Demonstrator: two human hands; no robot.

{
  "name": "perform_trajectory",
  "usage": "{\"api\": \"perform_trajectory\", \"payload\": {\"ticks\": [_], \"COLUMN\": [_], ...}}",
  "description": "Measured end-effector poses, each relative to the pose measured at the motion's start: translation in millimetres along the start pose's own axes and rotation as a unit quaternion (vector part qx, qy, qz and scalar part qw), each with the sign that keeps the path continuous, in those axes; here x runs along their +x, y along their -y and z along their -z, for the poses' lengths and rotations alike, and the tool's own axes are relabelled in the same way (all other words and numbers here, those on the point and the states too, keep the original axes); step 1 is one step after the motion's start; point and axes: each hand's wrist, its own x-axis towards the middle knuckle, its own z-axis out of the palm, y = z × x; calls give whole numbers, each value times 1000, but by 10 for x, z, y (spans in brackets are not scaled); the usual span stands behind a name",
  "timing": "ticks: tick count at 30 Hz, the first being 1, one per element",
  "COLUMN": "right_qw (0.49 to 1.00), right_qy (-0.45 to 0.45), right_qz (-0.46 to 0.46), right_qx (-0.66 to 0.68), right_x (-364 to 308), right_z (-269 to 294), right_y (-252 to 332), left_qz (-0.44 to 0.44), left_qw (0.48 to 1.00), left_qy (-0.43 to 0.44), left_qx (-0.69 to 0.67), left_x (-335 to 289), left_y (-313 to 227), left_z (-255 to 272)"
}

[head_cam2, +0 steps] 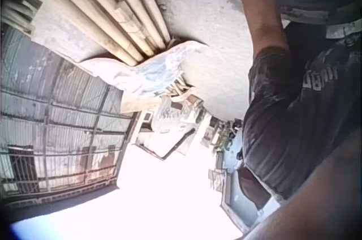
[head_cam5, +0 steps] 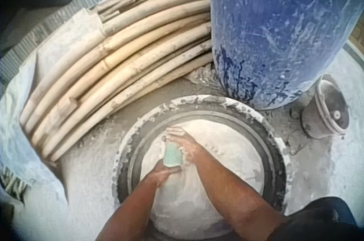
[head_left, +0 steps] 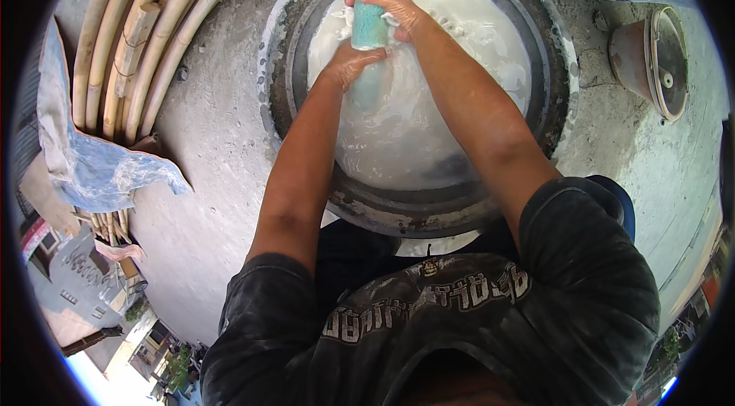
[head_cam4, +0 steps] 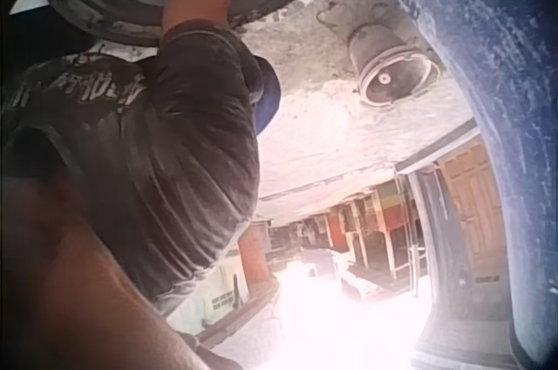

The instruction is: Cleaning a paint roller and tray in a bucket of water at a construction site.

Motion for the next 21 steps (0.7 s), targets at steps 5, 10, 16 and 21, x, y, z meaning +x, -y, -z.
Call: {"api": "perform_trajectory", "payload": {"ticks": [5, 10, 16, 21], "right_qw": [926, 818, 990, 891], "right_qy": [-301, -444, -134, -333], "right_qz": [42, 85, 34, 8], "right_qx": [-225, -355, 34, -309], "right_x": [65, 39, -160, -27], "right_z": [-194, -383, -109, -391], "right_y": [-258, -197, -238, -401], "left_qz": [-99, -31, -88, -170], "left_qw": [956, 899, 994, 885], "left_qy": [-223, -351, -61, -281], "left_qx": [161, 259, 24, 329], "left_x": [189, 249, 24, -96], "left_y": [304, 208, 230, 356], "left_z": [-400, -533, -94, -345]}}
